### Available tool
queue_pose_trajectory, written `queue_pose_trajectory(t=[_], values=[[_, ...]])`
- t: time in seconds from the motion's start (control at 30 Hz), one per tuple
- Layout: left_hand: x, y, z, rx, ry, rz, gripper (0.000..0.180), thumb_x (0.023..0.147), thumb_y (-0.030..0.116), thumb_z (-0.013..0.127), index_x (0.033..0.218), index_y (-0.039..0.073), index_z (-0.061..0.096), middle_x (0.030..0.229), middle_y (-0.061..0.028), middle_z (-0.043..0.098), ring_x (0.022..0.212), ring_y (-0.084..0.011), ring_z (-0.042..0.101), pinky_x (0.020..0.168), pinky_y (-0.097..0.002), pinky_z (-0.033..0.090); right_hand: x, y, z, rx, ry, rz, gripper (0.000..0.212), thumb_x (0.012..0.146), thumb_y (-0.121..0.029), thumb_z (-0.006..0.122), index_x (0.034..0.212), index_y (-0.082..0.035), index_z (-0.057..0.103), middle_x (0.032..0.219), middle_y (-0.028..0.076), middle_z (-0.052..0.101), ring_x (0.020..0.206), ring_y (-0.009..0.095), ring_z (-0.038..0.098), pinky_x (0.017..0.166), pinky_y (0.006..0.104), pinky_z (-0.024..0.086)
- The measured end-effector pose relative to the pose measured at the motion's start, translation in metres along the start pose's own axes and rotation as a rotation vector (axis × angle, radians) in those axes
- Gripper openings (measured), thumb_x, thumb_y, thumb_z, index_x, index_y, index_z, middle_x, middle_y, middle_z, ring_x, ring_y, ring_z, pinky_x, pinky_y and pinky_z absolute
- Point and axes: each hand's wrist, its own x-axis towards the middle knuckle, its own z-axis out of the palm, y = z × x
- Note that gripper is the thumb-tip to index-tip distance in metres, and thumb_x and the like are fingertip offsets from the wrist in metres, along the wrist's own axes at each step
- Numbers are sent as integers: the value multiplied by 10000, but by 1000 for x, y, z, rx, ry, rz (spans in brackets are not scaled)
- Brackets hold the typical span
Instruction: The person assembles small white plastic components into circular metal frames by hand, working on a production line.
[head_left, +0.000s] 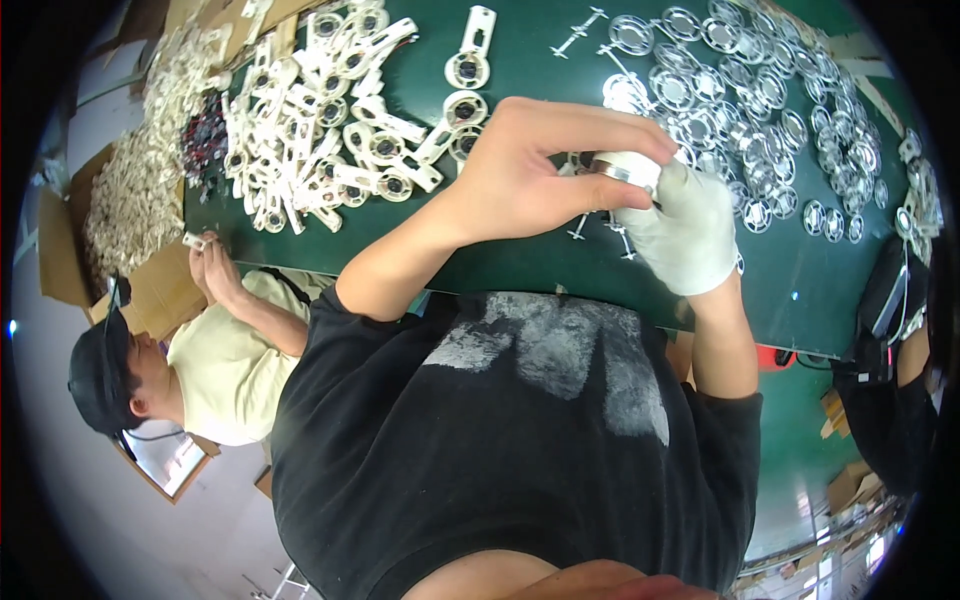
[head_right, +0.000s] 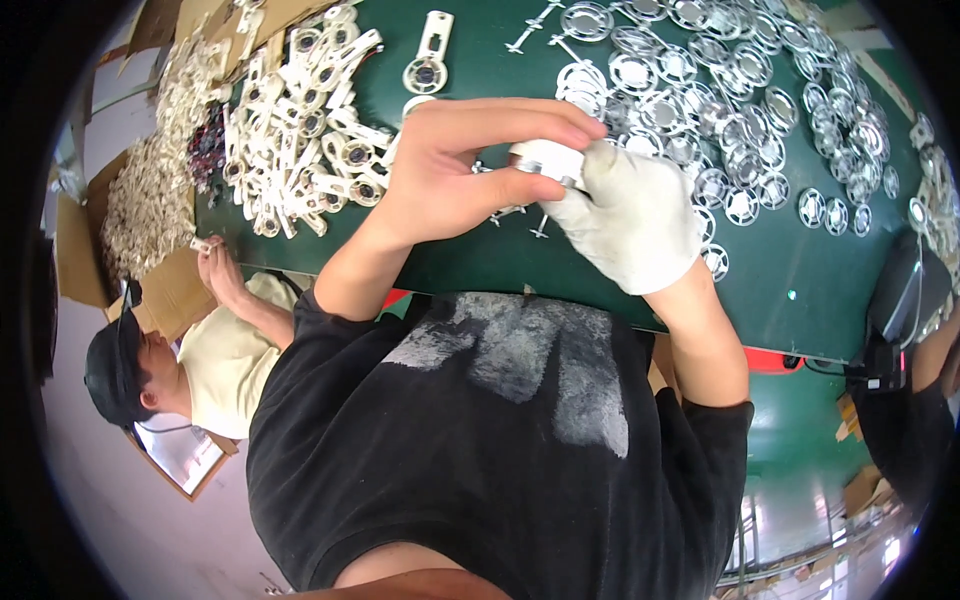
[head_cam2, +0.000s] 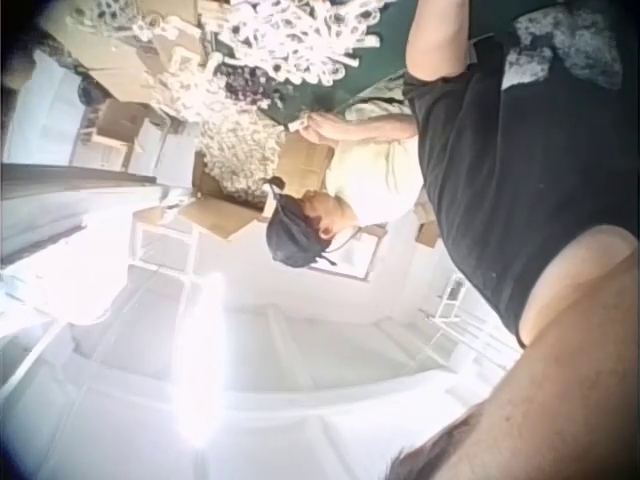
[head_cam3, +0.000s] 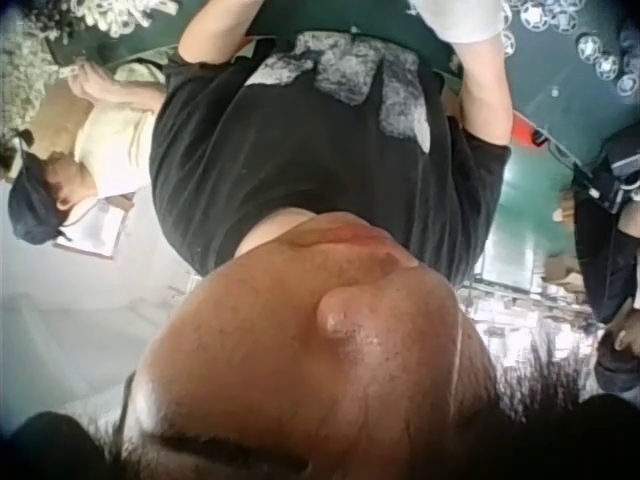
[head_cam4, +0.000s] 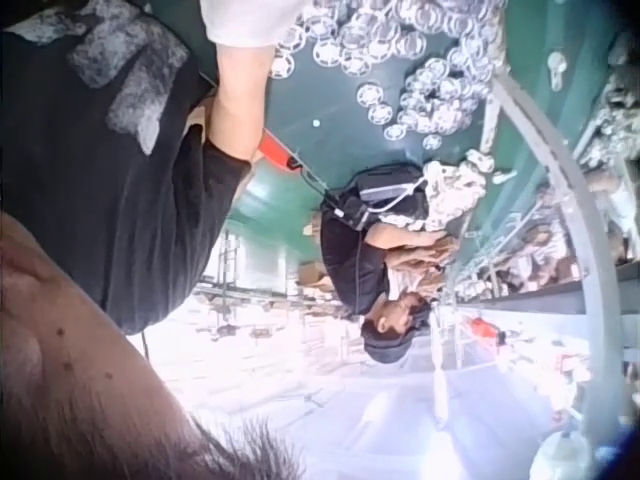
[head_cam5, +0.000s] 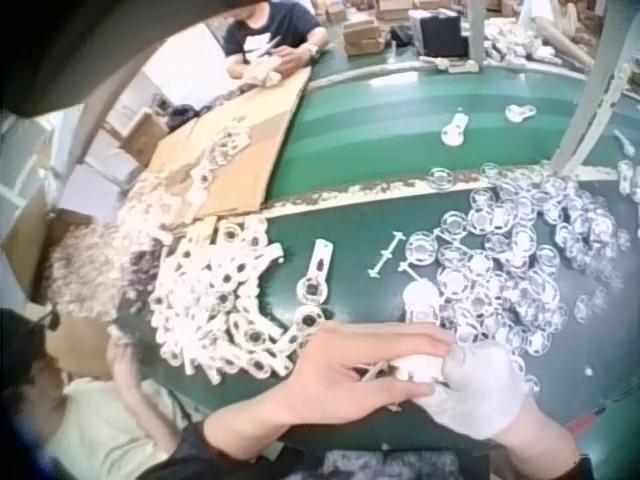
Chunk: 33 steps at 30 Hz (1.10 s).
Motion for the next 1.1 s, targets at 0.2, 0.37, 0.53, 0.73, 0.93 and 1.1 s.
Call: queue_pose_trajectory(t=[0.2,0.37,0.53,0.73,0.93,1.1], values=[[12,1,-7,-91,-98,-66,313,781,-13,818,1090,10,776,1144,-124,755,1109,-215,700,977,-326,536,2,-8,-7,45,-35,65,300,906,-348,727,1123,-140,727,824,131,715,754,352,714,644,429,563],[60,-15,-53,-1,-53,-220,263,874,256,804,1014,35,778,986,-77,735,930,-167,691,831,-309,530,11,-15,-5,154,78,319,686,900,-352,745,1429,12,502,962,198,713,893,305,727,816,357,561],[117,-43,-121,-28,405,-162,395,961,214,714,1254,-36,627,1014,-64,702,821,-132,650,754,-265,541,22,-12,-11,336,240,334,610,927,-171,728,1446,33,482,1110,140,703,937,199,693,845,308,564],[66,-8,-98,1266,56,-683,421,861,440,776,982,37,744,898,-125,745,881,-261,727,793,-358,554,17,-3,-11,314,184,357,501,964,-134,688,1414,14,527,1075,127,710,876,156,685,808,290,562],[-8,-23,-95,1086,14,-296,293,864,180,786,1105,47,689,844,-112,657,727,-278,664,674,-406,531,20,-3,-9,212,226,157,401,922,-69,707,1310,-19,616,1046,119,713,920,240,694,841,336,550],[33,14,-58,524,-48,-41,252,888,76,763,1140,82,753,937,-22,669,758,-109,629,664,-254,510,34,-11,-10,-260,382,-244,596,774,1,775,1336,-46,582,1260,144,633,1185,369,594,1028,467,464]])
